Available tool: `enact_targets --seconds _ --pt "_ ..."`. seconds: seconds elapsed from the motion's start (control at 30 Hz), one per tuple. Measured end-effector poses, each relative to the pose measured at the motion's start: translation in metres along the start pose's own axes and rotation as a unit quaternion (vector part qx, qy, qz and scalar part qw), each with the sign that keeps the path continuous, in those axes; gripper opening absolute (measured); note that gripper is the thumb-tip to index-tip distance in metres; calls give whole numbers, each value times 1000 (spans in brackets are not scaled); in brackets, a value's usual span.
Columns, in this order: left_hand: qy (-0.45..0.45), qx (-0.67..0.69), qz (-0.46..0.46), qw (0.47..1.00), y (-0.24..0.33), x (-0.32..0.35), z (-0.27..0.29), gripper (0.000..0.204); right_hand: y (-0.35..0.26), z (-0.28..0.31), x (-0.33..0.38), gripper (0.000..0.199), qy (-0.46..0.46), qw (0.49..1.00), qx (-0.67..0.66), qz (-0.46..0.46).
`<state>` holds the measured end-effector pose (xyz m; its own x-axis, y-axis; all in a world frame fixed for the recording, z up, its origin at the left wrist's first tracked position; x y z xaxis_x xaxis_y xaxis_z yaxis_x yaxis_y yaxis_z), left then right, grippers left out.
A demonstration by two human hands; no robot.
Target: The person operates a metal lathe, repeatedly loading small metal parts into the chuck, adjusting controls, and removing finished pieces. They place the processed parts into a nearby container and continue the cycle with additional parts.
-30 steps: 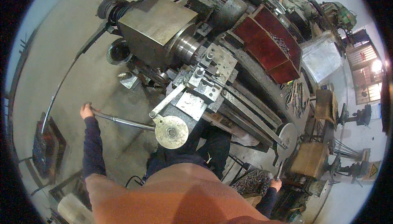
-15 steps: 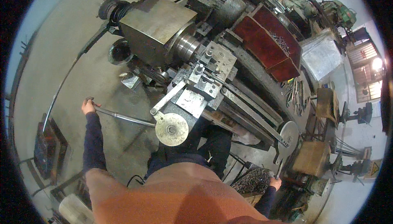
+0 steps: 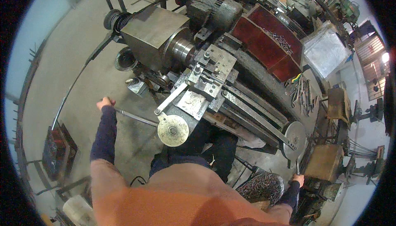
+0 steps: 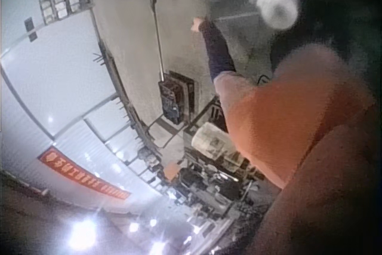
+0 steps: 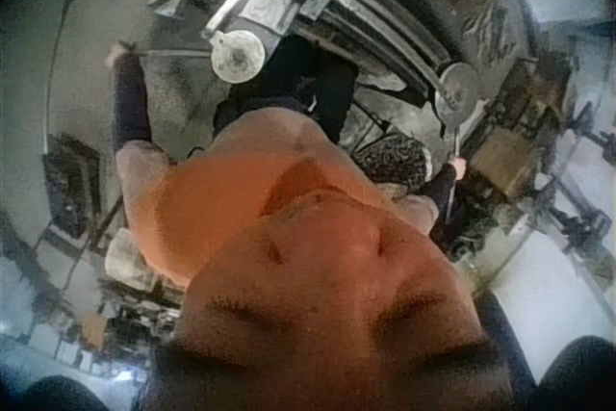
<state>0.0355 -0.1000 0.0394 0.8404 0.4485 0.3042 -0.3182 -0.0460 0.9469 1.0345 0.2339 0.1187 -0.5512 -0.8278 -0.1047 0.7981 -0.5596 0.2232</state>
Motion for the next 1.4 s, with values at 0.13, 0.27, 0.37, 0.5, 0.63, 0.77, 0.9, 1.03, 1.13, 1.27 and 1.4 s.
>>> enact_targets --seconds 0.13,0.27,0.37,0.5,0.63,0.77,0.9,1.03,1.13,1.27,1.4 --pt "-148 -28 -51 987 5 8 -81 20 8 -16 -17 45 -44 998 -41 0" --pt "-233 -62 -116 964 -2 20 -141 25 0 -9 24 34 -27 998 -32 -42" --pt "-257 -86 -153 950 -12 19 -161 29 -15 15 80 34 -28 997 -12 -74" --pt "-269 -104 -200 936 -17 5 -163 34 -30 32 114 49 -107 988 -44 -105" --pt "-276 -84 -161 944 -12 12 -161 33 -31 32 121 49 -89 992 -43 -81" --pt "-273 -75 -184 941 1 22 -158 29 -28 23 114 47 -6 997 -25 -79" --pt "-257 -83 -188 944 6 19 -148 25 -7 9 33 38 -9 1000 22 7" --pt "-232 -115 -108 960 14 41 -152 24 -9 4 -27 32 -1 997 75 -36" --pt "-262 -80 -158 949 7 32 -156 25 -43 42 -26 29 2 995 90 -36" --pt "-339 -48 -291 893 -34 -16 -167 28 -48 29 -26 38 25 994 98 -49" --pt "-379 -96 -113 913 -32 -38 -163 38 -31 -2 11 57 195 976 97 12"
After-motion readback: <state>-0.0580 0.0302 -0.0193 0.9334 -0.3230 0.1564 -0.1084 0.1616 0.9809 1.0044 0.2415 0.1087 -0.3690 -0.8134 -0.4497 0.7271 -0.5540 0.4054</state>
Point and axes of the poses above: each hand's wrist, its own x-axis away from the middle knuckle, its own z-axis out of the back of the hand, y = z × x, the point moved 3 cm from there along -x, towards the middle knuckle, and after that the axes turned 3 degrees about y, right-handed, at the moved point
